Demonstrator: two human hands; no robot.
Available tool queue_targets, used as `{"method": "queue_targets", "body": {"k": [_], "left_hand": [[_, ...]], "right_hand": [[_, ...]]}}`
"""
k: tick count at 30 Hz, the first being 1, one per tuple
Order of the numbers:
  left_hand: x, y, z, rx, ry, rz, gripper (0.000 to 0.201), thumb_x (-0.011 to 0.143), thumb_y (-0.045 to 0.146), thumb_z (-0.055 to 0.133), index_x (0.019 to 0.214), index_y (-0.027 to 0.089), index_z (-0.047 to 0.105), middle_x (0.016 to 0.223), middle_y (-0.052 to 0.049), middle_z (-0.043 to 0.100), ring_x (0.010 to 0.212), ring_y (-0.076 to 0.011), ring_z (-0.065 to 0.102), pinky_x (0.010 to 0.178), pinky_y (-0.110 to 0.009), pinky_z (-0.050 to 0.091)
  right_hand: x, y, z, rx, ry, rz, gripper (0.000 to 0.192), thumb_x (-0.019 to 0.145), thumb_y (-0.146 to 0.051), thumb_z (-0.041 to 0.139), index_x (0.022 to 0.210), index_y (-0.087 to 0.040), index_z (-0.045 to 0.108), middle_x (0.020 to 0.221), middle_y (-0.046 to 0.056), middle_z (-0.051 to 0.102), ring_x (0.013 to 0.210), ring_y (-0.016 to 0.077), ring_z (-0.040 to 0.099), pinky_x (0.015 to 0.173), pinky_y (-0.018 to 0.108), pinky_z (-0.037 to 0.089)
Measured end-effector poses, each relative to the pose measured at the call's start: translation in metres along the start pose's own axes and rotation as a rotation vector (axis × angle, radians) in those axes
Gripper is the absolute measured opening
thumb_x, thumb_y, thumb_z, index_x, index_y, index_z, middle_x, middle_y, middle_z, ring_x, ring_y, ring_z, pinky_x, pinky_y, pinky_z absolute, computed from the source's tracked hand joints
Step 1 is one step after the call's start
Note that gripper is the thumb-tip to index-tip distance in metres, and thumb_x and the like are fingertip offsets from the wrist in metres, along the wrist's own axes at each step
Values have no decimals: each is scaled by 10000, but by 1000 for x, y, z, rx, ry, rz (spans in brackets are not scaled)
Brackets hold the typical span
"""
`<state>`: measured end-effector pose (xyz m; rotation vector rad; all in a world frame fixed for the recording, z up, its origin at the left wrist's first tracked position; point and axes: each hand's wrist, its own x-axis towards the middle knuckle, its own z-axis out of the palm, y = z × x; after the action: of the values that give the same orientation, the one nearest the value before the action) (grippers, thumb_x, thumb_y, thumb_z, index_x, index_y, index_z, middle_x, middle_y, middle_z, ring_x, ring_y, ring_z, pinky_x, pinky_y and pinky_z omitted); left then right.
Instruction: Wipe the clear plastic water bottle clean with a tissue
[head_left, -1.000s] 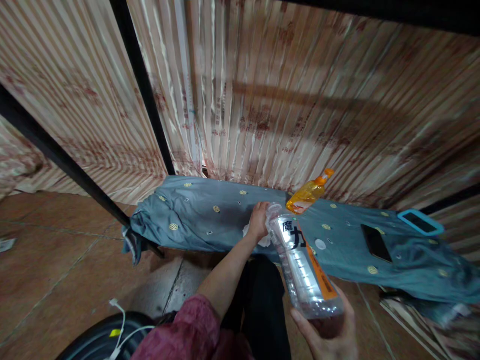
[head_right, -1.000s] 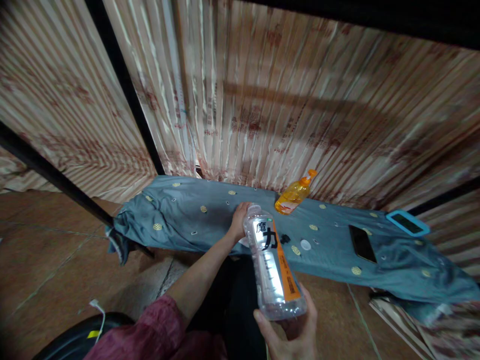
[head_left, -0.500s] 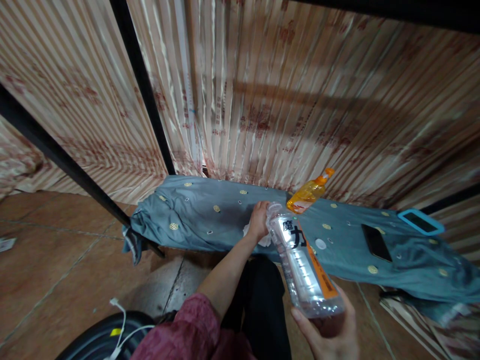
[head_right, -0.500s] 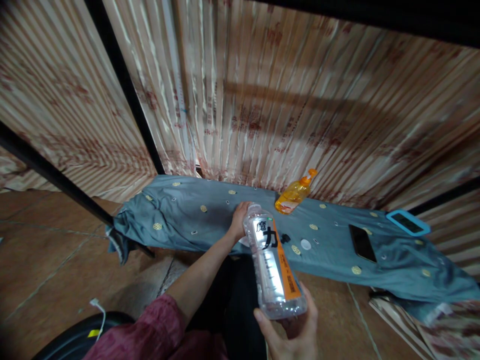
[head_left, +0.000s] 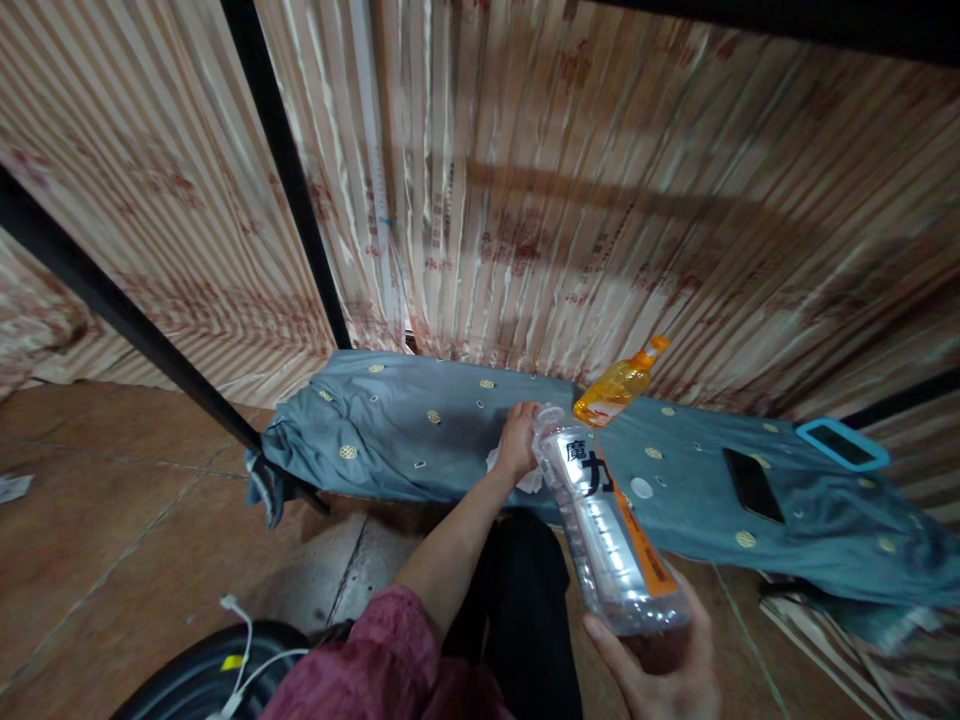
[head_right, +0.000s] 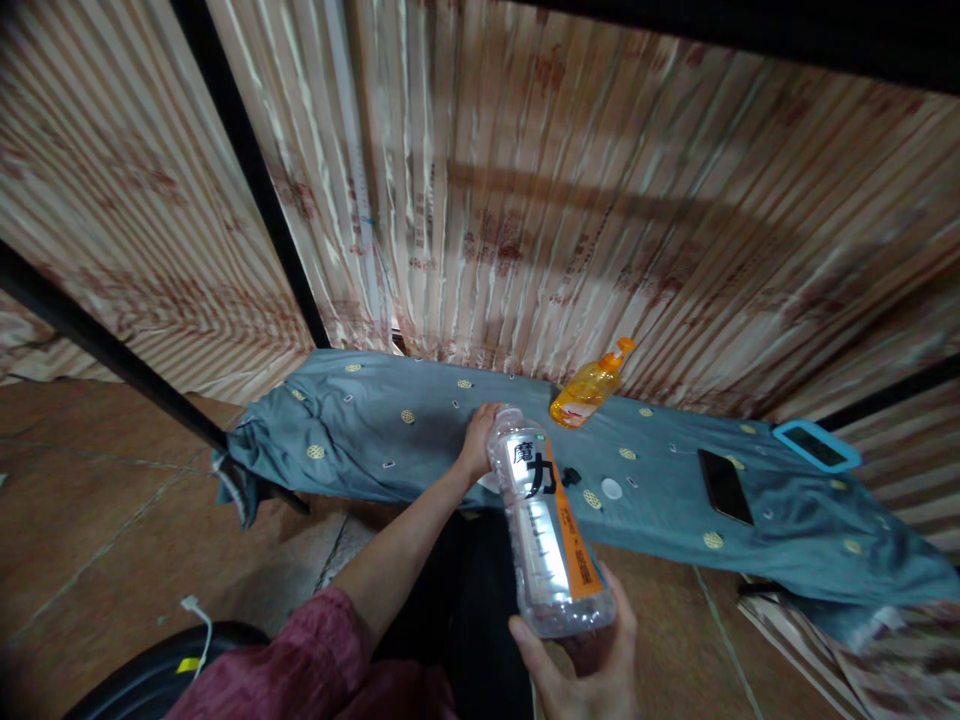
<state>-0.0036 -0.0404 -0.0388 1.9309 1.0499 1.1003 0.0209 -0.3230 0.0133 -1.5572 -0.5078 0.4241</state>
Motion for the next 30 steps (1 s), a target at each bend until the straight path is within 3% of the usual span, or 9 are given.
{"method": "queue_targets", "body": {"k": [30], "left_hand": [[0,2,-1,15,-8,-16,290,894,225,729,1175,178,677,1192,-98,702,1165,-270,656,1088,-413,534]], "right_hand": [[0,-1,0,-27,23,-6,1071,569,-518,1020,1478,-245,524,1323,122,664,1032,286,718,777,357,636]]}}
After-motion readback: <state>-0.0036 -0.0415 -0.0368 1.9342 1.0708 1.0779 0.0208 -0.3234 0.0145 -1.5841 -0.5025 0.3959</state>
